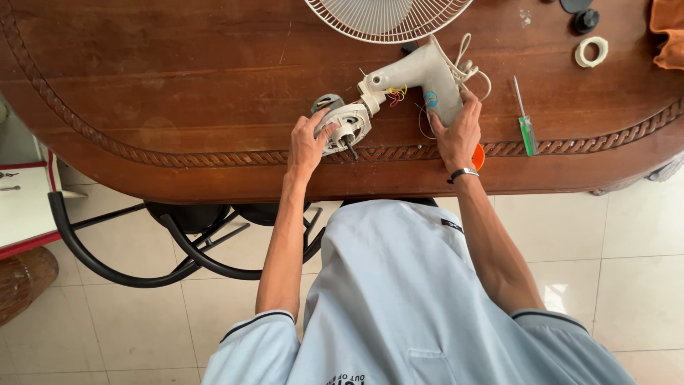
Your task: The person disassembles an electric fan by removing screws and separating the motor housing, then reassembles it by reconnecting wires, securing the motor, and attaching the fan blades and front grille.
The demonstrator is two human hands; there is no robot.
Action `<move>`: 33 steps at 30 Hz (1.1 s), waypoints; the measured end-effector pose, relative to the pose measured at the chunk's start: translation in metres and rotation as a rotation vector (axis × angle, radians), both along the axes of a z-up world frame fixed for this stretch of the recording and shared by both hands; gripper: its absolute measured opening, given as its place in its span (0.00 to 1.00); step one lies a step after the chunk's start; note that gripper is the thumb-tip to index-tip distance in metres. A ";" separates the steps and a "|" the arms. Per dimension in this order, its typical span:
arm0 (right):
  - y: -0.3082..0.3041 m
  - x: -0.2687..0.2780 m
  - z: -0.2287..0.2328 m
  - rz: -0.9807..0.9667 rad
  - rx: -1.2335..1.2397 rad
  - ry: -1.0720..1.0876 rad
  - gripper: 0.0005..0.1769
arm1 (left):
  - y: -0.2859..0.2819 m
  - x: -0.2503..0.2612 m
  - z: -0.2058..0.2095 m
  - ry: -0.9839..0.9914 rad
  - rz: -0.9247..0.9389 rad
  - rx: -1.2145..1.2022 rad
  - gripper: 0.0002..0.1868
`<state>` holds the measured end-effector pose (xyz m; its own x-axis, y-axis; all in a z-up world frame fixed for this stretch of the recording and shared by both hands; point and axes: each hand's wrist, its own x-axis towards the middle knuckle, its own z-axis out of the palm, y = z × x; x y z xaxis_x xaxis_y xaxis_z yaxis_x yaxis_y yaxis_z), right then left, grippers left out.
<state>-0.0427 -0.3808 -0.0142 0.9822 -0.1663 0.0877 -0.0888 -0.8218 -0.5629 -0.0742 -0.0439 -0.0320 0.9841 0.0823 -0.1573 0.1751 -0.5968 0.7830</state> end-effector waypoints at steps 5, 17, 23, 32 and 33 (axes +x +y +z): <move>-0.009 -0.006 0.006 0.019 -0.024 0.071 0.42 | 0.002 -0.010 -0.005 -0.025 -0.110 0.051 0.31; -0.005 -0.027 0.038 0.105 -0.176 -0.143 0.39 | -0.018 -0.036 0.012 -0.072 -0.008 0.100 0.33; 0.037 -0.017 0.048 0.247 0.048 -0.106 0.30 | -0.041 -0.016 0.013 -0.302 -0.040 0.335 0.26; 0.074 0.019 0.003 0.282 0.262 -0.032 0.08 | -0.094 0.076 -0.023 -0.004 -0.247 0.187 0.29; 0.073 0.016 -0.001 0.283 0.278 -0.048 0.07 | -0.096 0.080 -0.024 0.009 -0.268 0.192 0.30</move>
